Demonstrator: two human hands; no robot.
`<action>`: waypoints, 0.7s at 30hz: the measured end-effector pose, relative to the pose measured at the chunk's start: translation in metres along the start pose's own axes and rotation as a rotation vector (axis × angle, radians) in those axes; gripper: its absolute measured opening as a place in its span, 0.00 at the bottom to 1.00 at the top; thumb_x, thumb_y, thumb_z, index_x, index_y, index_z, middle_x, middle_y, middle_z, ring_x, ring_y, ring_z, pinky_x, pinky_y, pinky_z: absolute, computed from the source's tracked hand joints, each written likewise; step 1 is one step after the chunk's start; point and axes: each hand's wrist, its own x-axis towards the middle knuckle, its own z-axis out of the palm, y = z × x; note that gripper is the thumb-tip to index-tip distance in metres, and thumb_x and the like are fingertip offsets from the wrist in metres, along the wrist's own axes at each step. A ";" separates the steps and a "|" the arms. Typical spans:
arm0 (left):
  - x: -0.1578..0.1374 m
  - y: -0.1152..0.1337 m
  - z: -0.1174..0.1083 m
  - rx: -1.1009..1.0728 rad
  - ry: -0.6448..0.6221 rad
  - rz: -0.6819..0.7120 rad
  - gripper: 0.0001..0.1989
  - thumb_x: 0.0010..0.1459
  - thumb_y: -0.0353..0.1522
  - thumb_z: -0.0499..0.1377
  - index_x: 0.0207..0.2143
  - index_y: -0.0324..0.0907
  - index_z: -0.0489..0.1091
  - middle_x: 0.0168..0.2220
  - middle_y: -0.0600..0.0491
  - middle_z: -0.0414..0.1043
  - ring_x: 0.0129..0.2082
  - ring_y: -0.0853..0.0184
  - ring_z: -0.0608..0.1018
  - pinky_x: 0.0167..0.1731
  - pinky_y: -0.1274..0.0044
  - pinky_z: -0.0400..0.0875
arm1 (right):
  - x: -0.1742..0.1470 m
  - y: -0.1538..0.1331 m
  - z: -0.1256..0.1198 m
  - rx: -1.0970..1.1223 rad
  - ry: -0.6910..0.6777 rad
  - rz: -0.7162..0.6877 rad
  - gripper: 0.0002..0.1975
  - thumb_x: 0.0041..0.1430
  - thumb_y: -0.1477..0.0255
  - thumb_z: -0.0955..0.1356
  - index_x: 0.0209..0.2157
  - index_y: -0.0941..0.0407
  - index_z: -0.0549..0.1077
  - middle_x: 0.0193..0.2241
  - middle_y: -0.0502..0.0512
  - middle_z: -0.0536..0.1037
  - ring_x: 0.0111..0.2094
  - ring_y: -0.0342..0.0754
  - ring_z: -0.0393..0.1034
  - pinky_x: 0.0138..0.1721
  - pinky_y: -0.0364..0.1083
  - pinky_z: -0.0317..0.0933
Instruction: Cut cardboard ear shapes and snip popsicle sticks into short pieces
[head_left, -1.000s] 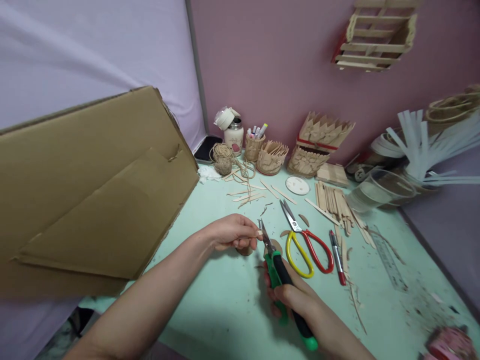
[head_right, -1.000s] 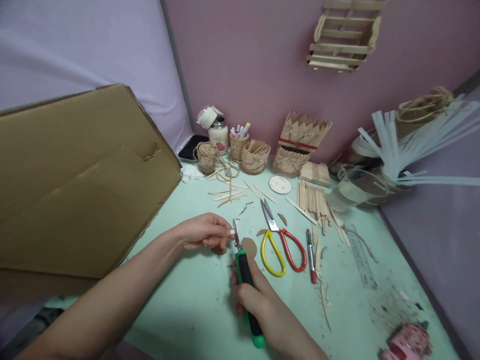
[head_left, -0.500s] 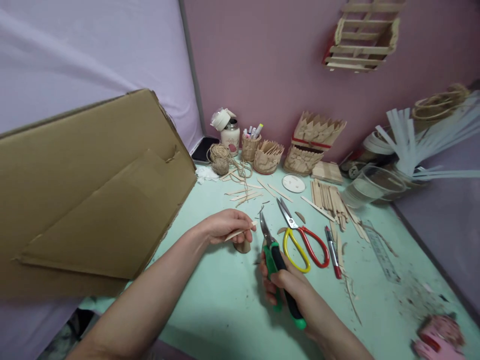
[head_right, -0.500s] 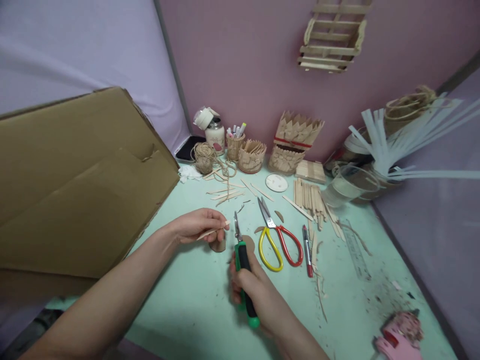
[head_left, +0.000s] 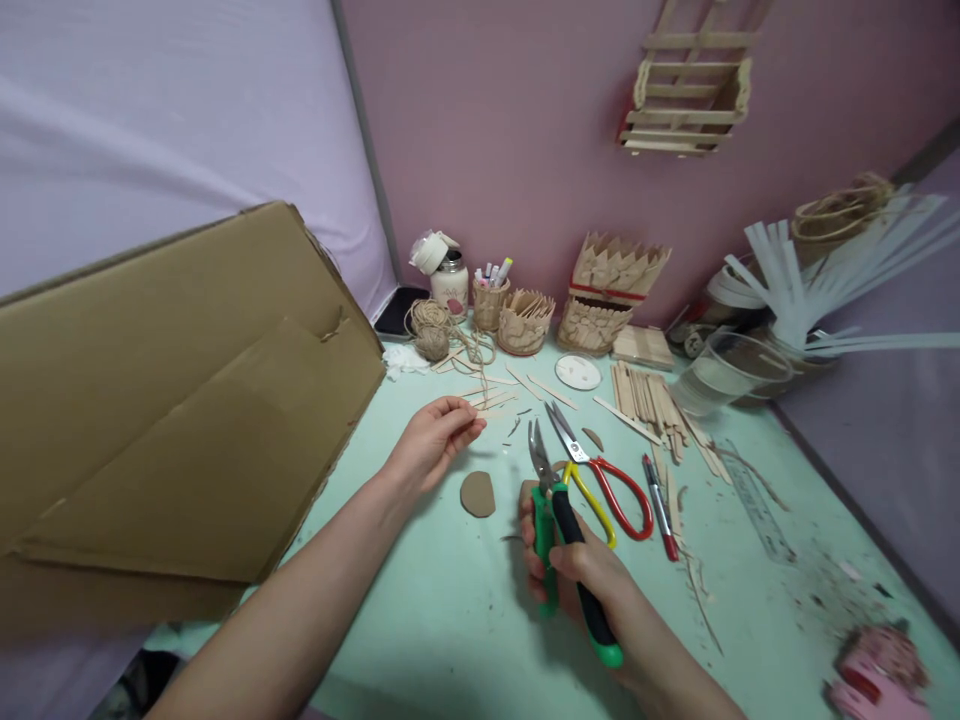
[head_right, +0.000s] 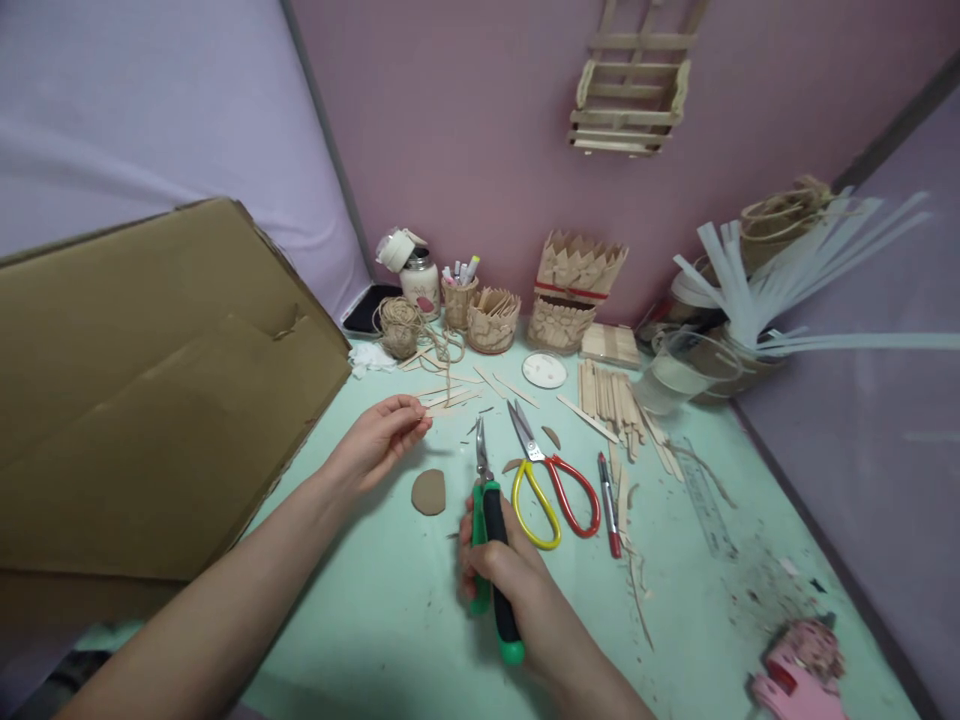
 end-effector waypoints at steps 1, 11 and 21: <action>0.000 0.000 0.001 -0.015 0.023 -0.013 0.07 0.49 0.24 0.64 0.26 0.36 0.66 0.27 0.55 0.69 0.28 0.77 0.75 0.34 0.86 0.73 | -0.001 0.000 0.000 -0.035 0.003 -0.011 0.10 0.45 0.68 0.66 0.33 0.53 0.67 0.28 0.49 0.64 0.28 0.45 0.57 0.29 0.44 0.56; -0.007 -0.006 0.003 0.112 -0.113 -0.176 0.08 0.50 0.24 0.61 0.35 0.35 0.71 0.25 0.53 0.70 0.24 0.76 0.74 0.29 0.85 0.70 | -0.004 -0.005 -0.003 -0.249 -0.017 -0.003 0.20 0.48 0.69 0.64 0.46 0.53 0.65 0.34 0.51 0.66 0.33 0.48 0.60 0.35 0.46 0.55; -0.015 -0.006 0.004 0.533 -0.296 -0.145 0.14 0.49 0.37 0.63 0.34 0.35 0.75 0.18 0.58 0.61 0.17 0.77 0.58 0.19 0.81 0.49 | -0.005 -0.009 -0.005 -0.319 -0.074 -0.012 0.17 0.50 0.70 0.64 0.44 0.53 0.64 0.35 0.51 0.66 0.34 0.48 0.59 0.36 0.46 0.56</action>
